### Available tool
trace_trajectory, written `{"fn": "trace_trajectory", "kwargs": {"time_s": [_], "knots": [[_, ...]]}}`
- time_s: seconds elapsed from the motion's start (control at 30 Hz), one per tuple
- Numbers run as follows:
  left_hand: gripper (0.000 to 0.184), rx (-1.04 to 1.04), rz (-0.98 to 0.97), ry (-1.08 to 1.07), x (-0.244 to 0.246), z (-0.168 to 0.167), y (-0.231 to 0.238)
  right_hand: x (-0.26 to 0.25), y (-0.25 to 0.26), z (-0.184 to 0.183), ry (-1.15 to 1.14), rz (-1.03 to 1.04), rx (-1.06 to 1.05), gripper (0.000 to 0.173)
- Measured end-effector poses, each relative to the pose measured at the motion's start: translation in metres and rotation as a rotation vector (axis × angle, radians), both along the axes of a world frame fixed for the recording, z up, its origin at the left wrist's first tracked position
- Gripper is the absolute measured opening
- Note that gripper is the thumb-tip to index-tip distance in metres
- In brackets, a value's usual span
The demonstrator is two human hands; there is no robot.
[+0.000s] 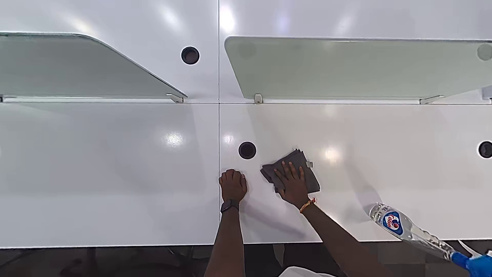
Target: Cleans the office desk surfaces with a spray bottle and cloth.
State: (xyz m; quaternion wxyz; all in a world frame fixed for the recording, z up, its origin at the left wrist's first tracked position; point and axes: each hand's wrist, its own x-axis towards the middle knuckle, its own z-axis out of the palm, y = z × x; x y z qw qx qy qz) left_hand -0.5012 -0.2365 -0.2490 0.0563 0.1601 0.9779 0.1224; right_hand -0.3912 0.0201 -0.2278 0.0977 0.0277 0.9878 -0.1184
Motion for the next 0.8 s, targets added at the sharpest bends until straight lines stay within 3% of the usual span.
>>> {"fn": "trace_trajectory", "kwargs": {"time_s": [0.4,0.7,0.8], "knots": [[0.041,0.066,0.016,-0.025,-0.001,0.000,0.000,-0.152,0.001,-0.009,0.067,-0.023,0.114,0.065],[0.040,0.102,0.019,-0.065,-0.001,-0.001,0.000,-0.224,0.000,-0.013,0.122,0.013,0.117,0.066],[0.040,0.105,0.024,-0.068,-0.002,-0.001,-0.001,-0.233,0.005,-0.008,0.148,0.036,0.003,0.061]]}}
